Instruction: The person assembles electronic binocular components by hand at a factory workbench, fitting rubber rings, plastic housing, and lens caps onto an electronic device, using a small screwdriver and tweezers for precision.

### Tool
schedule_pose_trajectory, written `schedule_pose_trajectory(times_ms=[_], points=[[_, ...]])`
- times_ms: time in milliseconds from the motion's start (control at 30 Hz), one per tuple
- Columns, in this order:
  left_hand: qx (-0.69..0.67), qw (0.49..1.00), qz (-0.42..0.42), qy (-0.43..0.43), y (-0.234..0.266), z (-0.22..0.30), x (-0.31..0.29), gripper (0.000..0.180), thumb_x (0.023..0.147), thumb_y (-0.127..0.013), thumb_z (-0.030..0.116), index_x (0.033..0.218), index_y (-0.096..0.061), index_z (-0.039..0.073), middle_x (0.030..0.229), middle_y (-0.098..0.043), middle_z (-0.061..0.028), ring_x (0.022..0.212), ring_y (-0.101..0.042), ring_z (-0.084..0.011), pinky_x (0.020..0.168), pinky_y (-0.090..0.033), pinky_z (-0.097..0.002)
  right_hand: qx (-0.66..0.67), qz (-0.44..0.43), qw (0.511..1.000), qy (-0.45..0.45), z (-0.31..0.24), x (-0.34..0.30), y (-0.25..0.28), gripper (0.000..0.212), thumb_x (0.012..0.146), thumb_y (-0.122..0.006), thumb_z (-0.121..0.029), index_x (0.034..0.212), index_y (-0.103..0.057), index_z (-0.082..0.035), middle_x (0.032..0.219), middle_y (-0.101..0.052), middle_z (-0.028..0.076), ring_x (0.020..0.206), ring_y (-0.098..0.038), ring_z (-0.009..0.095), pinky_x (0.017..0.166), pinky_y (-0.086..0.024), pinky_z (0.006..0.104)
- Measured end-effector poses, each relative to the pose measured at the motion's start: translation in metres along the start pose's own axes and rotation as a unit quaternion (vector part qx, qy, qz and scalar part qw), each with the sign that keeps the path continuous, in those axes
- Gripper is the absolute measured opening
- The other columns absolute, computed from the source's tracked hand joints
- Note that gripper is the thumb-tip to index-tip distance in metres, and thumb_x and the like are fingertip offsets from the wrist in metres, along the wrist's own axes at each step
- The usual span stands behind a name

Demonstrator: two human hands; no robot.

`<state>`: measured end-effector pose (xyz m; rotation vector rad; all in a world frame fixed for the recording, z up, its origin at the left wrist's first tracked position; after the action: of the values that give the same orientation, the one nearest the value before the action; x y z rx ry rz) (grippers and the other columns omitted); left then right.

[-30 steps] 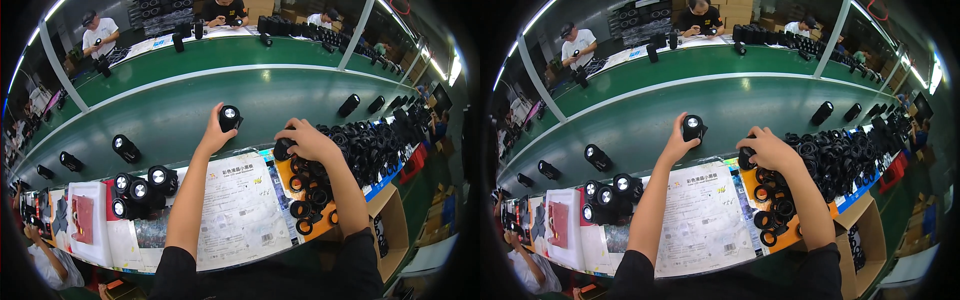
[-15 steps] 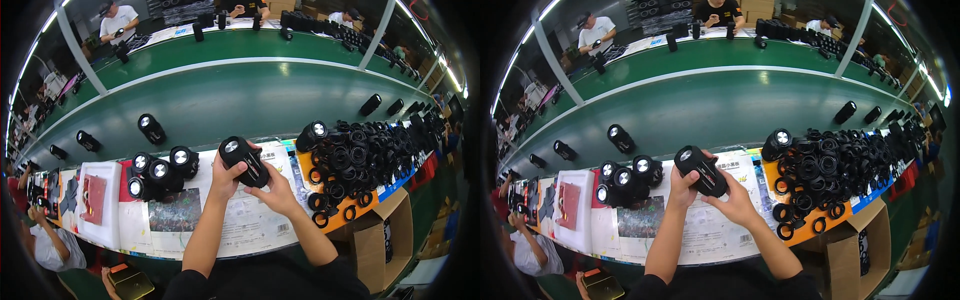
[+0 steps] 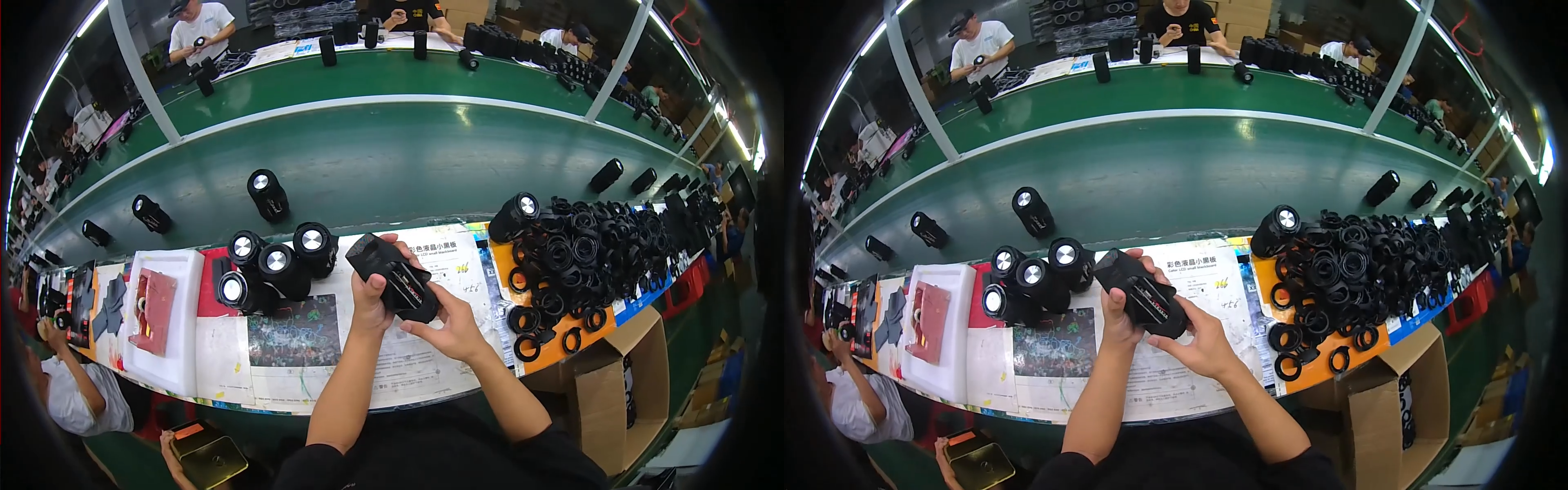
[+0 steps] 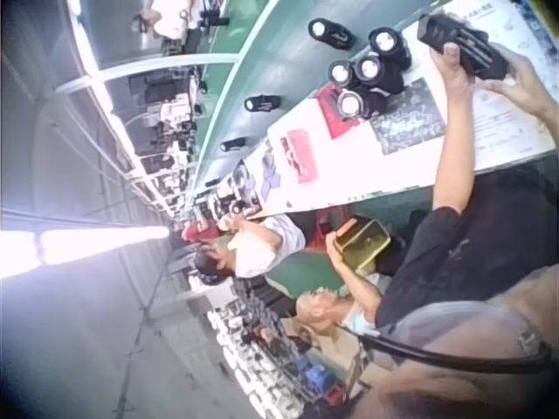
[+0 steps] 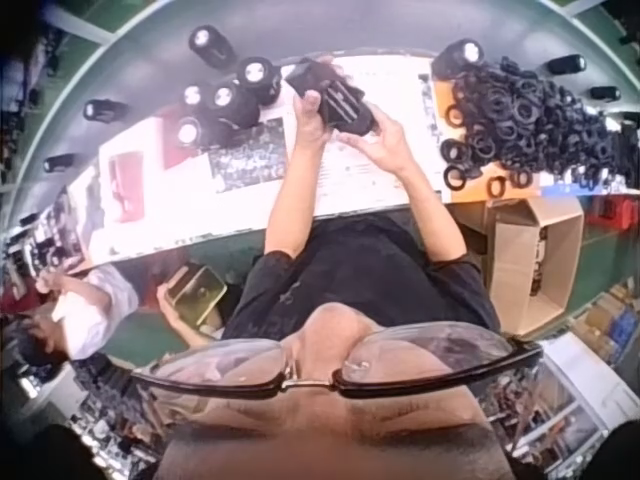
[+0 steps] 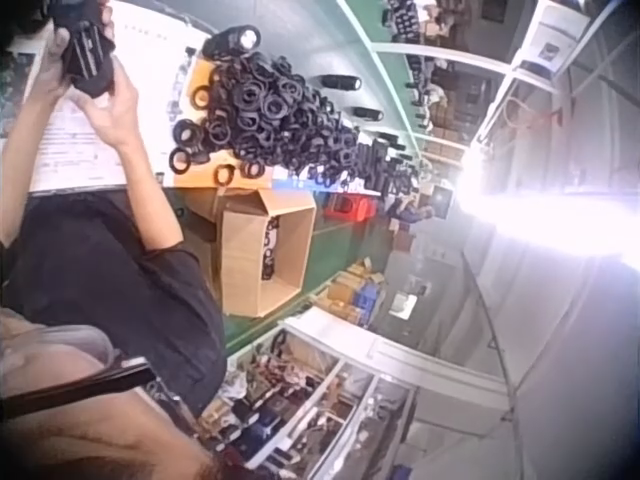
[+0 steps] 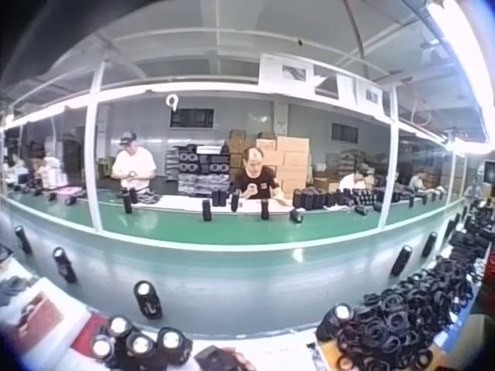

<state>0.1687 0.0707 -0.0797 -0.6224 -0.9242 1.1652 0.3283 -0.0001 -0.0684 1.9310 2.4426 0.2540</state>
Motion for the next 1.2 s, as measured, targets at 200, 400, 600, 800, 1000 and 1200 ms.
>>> schedule_pose_trajectory(times_ms=[200, 400, 600, 800, 1000, 1200], points=[[0.015, 1.000, 0.016, -0.008, -0.011, -0.008, -0.008, 0.084, 0.086, -0.099, 0.043, 0.145, -0.056, 0.000, 0.122, -0.069, -0.0148, 0.109, -0.076, -0.0301, 0.096, -0.067, -0.0448, 0.044, -0.006, 0.999, -0.027, -0.008, -0.004, 0.005, 0.079, 0.091, -0.097, -0.014, 0.153, -0.055, 0.010, 0.136, -0.071, 0.014, 0.126, -0.069, 0.018, 0.114, -0.056, 0.0369], [0.055, 0.998, -0.003, 0.041, -0.008, -0.014, -0.012, 0.076, 0.091, -0.095, 0.042, 0.142, -0.056, 0.002, 0.119, -0.070, -0.0147, 0.108, -0.076, -0.0324, 0.095, -0.067, -0.0468, 0.031, -0.013, 0.998, -0.060, 0.000, -0.008, 0.012, 0.074, 0.091, -0.097, -0.015, 0.149, -0.058, 0.009, 0.136, -0.071, 0.013, 0.126, -0.069, 0.018, 0.114, -0.056, 0.0370], [0.069, 0.997, 0.011, 0.043, 0.004, -0.021, -0.011, 0.068, 0.094, -0.091, 0.038, 0.140, -0.057, 0.002, 0.119, -0.069, -0.0145, 0.107, -0.076, -0.0318, 0.094, -0.067, -0.0458, 0.032, 0.003, 0.998, -0.054, 0.007, -0.006, 0.010, 0.072, 0.093, -0.096, -0.027, 0.147, -0.061, 0.006, 0.132, -0.075, 0.016, 0.122, -0.072, 0.019, 0.108, -0.059, 0.0378], [0.092, 0.993, 0.021, 0.071, -0.001, -0.027, -0.009, 0.064, 0.094, -0.090, 0.040, 0.135, -0.059, 0.002, 0.114, -0.069, -0.0138, 0.102, -0.076, -0.0306, 0.090, -0.067, -0.0443, -0.125, -0.085, 0.984, -0.095, -0.017, -0.005, 0.045, 0.061, 0.096, -0.092, -0.032, 0.140, -0.068, 0.004, 0.121, -0.079, 0.015, 0.106, -0.077, 0.020, 0.100, -0.061, 0.0369], [0.209, 0.975, 0.015, 0.067, 0.008, -0.011, -0.010, 0.062, 0.090, -0.093, 0.036, 0.130, -0.062, 0.001, 0.109, -0.073, -0.0138, 0.096, -0.077, -0.0282, 0.085, -0.066, -0.0418, -0.354, 0.159, 0.920, -0.058, -0.051, -0.023, 0.154, 0.018, 0.100, -0.080, -0.017, 0.108, -0.079, 0.000, 0.102, -0.074, 0.014, 0.084, -0.074, 0.030, 0.080, -0.060, 0.0424], [0.247, 0.967, 0.006, 0.058, 0.003, -0.006, -0.009, 0.057, 0.090, -0.094, 0.030, 0.127, -0.064, 0.000, 0.108, -0.074, -0.0120, 0.095, -0.076, -0.0239, 0.086, -0.065, -0.0394, -0.553, 0.129, 0.811, -0.142, -0.035, -0.081, 0.186, 0.025, 0.093, -0.088, -0.025, 0.106, -0.082, -0.005, 0.107, -0.069, 0.012, 0.099, -0.073, 0.033, 0.086, -0.061, 0.0454]])
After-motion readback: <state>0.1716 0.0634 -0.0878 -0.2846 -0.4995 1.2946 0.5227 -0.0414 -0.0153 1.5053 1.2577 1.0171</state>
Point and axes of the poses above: each hand's wrist, its own x-axis towards the middle knuckle, its own y-axis out of the back of the hand, z = x × y, the point moved 2 cm from there along x, towards the middle knuckle
